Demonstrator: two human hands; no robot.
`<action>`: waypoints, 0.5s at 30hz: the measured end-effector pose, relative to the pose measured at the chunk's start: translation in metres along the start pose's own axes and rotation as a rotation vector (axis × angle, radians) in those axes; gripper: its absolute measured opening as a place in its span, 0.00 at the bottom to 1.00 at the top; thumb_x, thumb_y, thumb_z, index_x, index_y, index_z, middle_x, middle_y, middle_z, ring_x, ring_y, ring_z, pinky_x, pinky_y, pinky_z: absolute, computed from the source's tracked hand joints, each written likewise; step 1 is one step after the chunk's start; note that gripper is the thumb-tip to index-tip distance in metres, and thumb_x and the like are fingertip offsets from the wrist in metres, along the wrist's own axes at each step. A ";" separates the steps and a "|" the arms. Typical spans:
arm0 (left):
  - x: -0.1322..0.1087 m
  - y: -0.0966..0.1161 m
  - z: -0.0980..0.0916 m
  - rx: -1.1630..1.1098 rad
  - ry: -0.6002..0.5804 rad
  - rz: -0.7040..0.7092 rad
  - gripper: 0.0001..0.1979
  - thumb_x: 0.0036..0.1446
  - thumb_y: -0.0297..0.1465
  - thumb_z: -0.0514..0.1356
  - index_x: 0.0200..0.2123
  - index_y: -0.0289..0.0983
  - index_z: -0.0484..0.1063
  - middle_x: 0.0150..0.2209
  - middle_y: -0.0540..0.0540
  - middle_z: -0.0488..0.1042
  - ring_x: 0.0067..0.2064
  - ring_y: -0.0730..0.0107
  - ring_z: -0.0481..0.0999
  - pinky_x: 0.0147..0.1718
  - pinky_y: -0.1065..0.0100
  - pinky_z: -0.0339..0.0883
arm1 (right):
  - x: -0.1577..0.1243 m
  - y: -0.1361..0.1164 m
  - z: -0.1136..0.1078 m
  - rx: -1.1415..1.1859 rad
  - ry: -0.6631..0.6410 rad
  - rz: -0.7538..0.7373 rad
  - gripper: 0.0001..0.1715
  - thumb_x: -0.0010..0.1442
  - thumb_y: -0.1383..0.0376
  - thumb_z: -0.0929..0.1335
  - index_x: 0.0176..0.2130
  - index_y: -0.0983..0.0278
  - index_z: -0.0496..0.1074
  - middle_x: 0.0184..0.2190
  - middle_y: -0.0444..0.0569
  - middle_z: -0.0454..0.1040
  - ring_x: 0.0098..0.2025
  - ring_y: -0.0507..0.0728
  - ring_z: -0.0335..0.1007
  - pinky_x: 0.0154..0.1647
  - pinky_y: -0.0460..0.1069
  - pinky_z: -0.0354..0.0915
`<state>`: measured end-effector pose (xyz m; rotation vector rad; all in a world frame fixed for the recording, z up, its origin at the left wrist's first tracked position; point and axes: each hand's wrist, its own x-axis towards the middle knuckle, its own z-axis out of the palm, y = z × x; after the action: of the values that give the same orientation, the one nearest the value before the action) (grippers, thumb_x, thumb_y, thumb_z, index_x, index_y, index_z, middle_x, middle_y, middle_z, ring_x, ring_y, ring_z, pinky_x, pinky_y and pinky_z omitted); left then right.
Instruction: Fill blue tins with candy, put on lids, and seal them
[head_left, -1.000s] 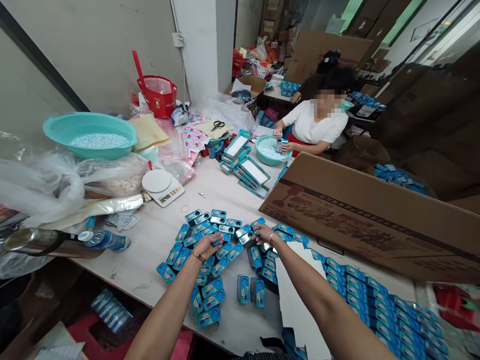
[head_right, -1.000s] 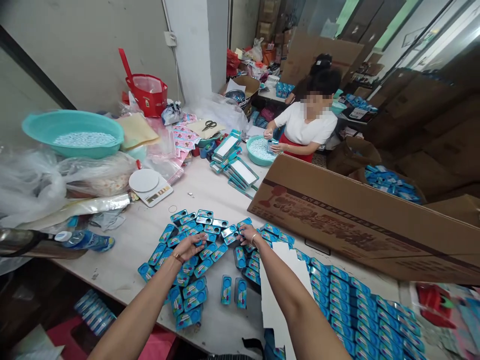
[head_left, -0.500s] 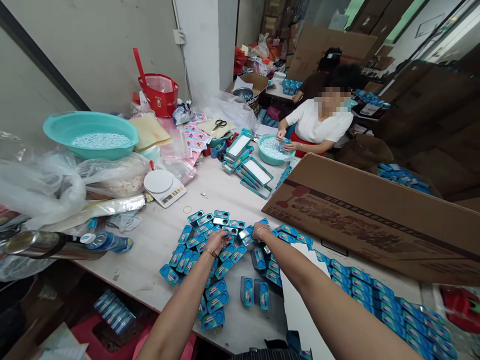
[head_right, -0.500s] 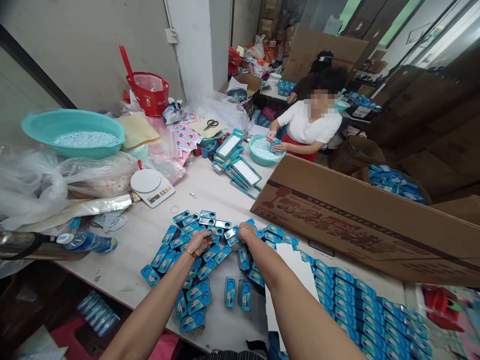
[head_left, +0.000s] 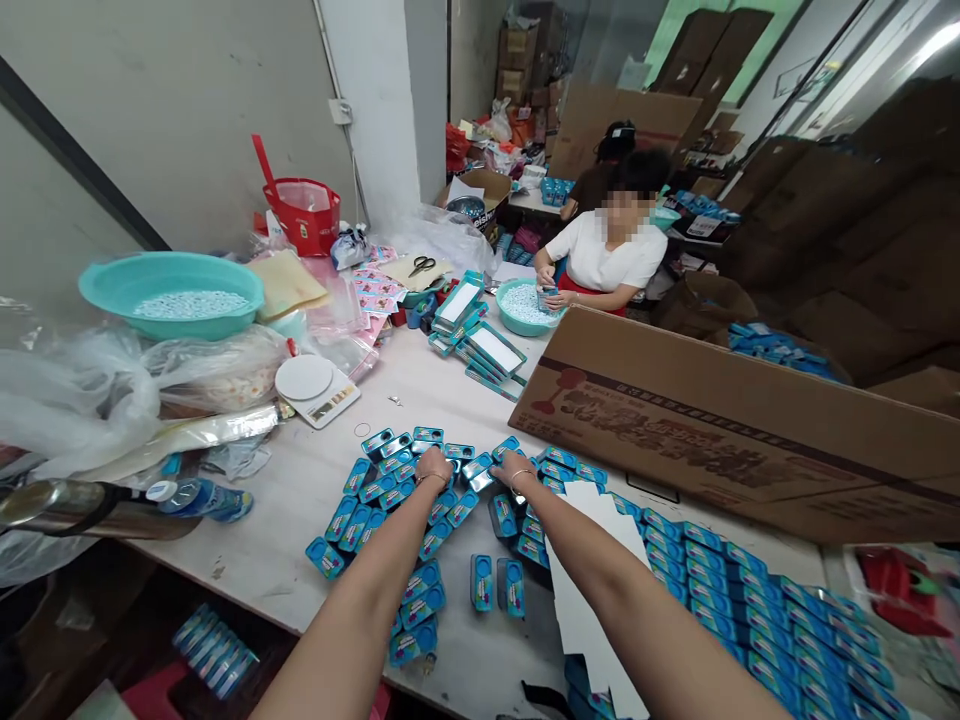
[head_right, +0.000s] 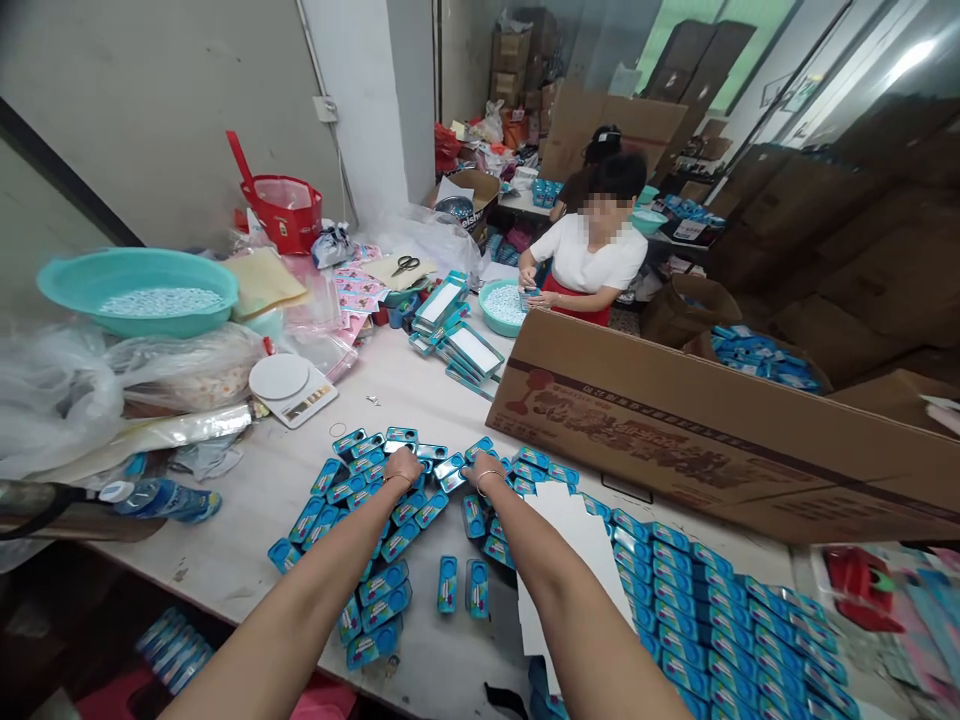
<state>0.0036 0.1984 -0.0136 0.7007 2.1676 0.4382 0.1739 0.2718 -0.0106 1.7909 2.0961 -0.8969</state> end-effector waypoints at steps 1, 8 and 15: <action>0.002 0.004 -0.001 0.056 -0.018 -0.033 0.08 0.59 0.33 0.63 0.39 0.34 0.73 0.39 0.46 0.76 0.41 0.66 0.77 0.40 0.62 0.72 | -0.002 0.004 -0.003 0.078 -0.016 -0.007 0.07 0.57 0.62 0.69 0.35 0.64 0.72 0.34 0.53 0.78 0.40 0.62 0.77 0.36 0.49 0.71; 0.007 0.024 -0.005 0.277 -0.083 -0.100 0.16 0.61 0.36 0.61 0.50 0.35 0.71 0.49 0.43 0.73 0.48 0.60 0.75 0.45 0.56 0.73 | 0.006 0.005 -0.017 0.518 -0.159 -0.051 0.10 0.56 0.69 0.69 0.39 0.64 0.67 0.31 0.50 0.78 0.29 0.54 0.77 0.29 0.45 0.72; 0.004 0.012 -0.001 0.210 -0.012 0.001 0.13 0.59 0.34 0.63 0.45 0.34 0.73 0.48 0.42 0.74 0.49 0.60 0.74 0.48 0.55 0.70 | 0.039 -0.056 -0.008 0.459 -0.187 -0.109 0.11 0.56 0.71 0.69 0.41 0.63 0.66 0.21 0.41 0.72 0.19 0.50 0.68 0.22 0.43 0.65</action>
<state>0.0044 0.2101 -0.0094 0.8161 2.2225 0.2078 0.1133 0.3051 -0.0094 1.7099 1.9968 -1.6164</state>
